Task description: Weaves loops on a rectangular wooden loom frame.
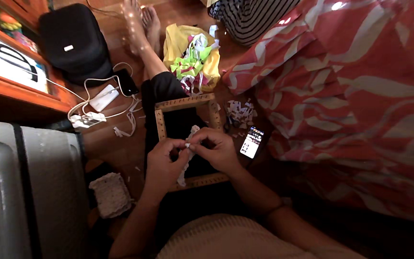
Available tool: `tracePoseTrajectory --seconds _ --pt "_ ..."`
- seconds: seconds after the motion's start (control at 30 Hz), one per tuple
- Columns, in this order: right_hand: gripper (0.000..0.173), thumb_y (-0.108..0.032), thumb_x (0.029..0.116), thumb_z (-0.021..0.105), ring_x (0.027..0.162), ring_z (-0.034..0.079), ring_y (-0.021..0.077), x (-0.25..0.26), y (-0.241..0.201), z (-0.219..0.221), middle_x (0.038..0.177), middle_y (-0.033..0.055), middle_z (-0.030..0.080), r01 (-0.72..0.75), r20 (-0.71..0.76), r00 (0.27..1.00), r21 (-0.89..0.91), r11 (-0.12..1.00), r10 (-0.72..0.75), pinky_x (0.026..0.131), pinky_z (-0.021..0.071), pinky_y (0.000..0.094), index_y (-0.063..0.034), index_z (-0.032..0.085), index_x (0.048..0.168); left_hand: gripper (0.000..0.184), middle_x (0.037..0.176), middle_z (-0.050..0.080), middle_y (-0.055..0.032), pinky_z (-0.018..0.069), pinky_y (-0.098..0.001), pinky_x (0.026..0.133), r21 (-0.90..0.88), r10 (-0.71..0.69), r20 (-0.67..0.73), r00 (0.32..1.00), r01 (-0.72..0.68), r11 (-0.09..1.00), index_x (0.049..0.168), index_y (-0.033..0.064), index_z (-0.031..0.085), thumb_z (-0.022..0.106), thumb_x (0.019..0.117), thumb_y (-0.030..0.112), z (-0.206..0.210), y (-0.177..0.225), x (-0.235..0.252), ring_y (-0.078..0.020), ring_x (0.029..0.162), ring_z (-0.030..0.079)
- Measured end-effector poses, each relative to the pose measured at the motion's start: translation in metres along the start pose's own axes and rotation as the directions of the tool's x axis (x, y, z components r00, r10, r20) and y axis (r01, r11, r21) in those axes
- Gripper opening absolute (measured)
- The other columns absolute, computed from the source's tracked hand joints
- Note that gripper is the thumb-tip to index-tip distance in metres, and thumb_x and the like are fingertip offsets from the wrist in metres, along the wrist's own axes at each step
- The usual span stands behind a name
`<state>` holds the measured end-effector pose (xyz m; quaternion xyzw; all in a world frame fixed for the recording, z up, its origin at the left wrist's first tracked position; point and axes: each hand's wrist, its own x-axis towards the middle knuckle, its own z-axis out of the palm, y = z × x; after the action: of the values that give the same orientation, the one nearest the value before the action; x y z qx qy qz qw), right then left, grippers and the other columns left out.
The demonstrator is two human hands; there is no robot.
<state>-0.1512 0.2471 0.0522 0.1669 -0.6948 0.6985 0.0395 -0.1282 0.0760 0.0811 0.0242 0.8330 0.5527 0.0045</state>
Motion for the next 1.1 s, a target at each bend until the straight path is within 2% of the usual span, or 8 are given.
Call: tracePoseTrajectory --seconds 0.1,0.27,0.4,0.5,0.57,0.8,0.93,1.1 --pt "0.007 0.003 0.0844 0.071 0.079 0.064 0.0003 -0.001 0.0 0.002 0.092 0.0026 0.07 0.008 0.009 1.0 -0.03 1.0 -0.008 0.071 0.0565 0.0158 0.0014 0.07 0.091 0.013 0.086 0.064 -0.001 0.0468 -0.0111 0.061 0.063 0.01 -0.024 1.0 -0.008 0.998 0.098 0.003 0.072 0.07 0.088 0.011 0.001 0.0 0.0 0.0029 0.069 0.056" --pt "0.008 0.001 0.0855 0.069 0.083 0.066 0.0053 0.001 0.0 0.005 0.093 0.01 0.069 0.169 0.052 0.986 -0.237 0.957 -0.161 0.076 0.0558 0.0165 0.0043 0.07 0.093 0.009 0.09 0.063 0.0001 0.0468 -0.0095 0.066 0.005 0.062 -0.094 0.994 -0.062 0.998 0.097 0.0027 0.069 0.064 0.0907 0.008 0.007 -0.003 0.0 0.0045 0.075 0.056" --pt "0.008 -0.001 0.0875 0.069 0.087 0.068 0.0126 0.003 0.006 0.006 0.093 0.0134 0.069 0.327 0.074 0.943 -0.37 0.869 -0.324 0.081 0.0568 0.0203 0.0036 0.071 0.094 0.008 0.101 0.06 0.0016 0.0516 -0.0134 0.073 -0.151 -0.08 -0.014 0.997 0.077 0.986 0.096 0.0087 0.07 0.063 0.0929 0.007 0.002 -0.005 0.003 0.001 0.087 0.059" --pt "0.007 -0.001 0.0886 0.067 0.09 0.067 0.0153 0.003 0.011 0.009 0.093 0.0134 0.069 0.382 0.059 0.916 -0.429 0.818 -0.397 0.084 0.056 0.0216 0.0027 0.071 0.093 0.01 0.097 0.06 0.003 0.0519 -0.0164 0.07 -0.232 -0.143 0.076 0.987 0.157 0.96 0.094 0.0103 0.071 0.061 0.0936 0.007 -0.002 -0.009 0.007 -0.0013 0.083 0.059" --pt "0.007 -0.001 0.0886 0.067 0.091 0.068 0.0165 0.003 0.014 0.01 0.093 0.0137 0.07 0.39 0.049 0.91 -0.432 0.813 -0.411 0.085 0.0563 0.0234 0.0026 0.071 0.093 0.012 0.094 0.062 0.0034 0.0539 -0.021 0.075 -0.312 -0.167 0.145 0.975 0.205 0.928 0.094 0.0094 0.071 0.059 0.0945 0.006 -0.004 -0.013 0.008 -0.0033 0.083 0.061" --pt "0.007 0.0 0.0902 0.067 0.094 0.068 0.0116 -0.003 0.01 0.008 0.096 0.0127 0.07 0.319 0.024 0.945 -0.289 0.903 -0.326 0.087 0.057 0.0215 0.0051 0.07 0.094 0.026 0.083 0.068 0.0064 0.0554 -0.0211 0.069 -0.563 -0.255 0.335 0.907 0.41 0.718 0.09 0.0141 0.071 0.046 0.0936 0.007 -0.003 -0.015 0.009 -0.0021 0.074 0.064" --pt "0.005 0.002 0.0891 0.067 0.092 0.067 0.0043 -0.003 0.001 0.005 0.098 0.0078 0.07 0.149 -0.011 0.988 -0.149 0.978 -0.152 0.081 0.0572 0.0176 0.0037 0.069 0.093 0.015 0.081 0.072 0.004 0.0576 -0.0204 0.066 -0.701 -0.201 0.412 0.889 0.45 0.554 0.093 0.0157 0.075 0.061 0.0909 0.014 0.002 -0.022 0.008 -0.0024 0.071 0.067" --pt "0.007 0.002 0.0882 0.067 0.084 0.065 0.002 -0.004 -0.002 0.006 0.095 0.005 0.069 0.011 -0.045 0.999 -0.094 0.995 -0.015 0.075 0.0563 0.0162 0.0024 0.07 0.094 0.016 0.085 0.068 0.009 0.056 -0.0179 0.068 -0.508 -0.109 0.249 0.962 0.226 0.831 0.097 0.0153 0.069 0.063 0.0878 0.003 0.002 -0.027 0.009 0.0008 0.074 0.064"
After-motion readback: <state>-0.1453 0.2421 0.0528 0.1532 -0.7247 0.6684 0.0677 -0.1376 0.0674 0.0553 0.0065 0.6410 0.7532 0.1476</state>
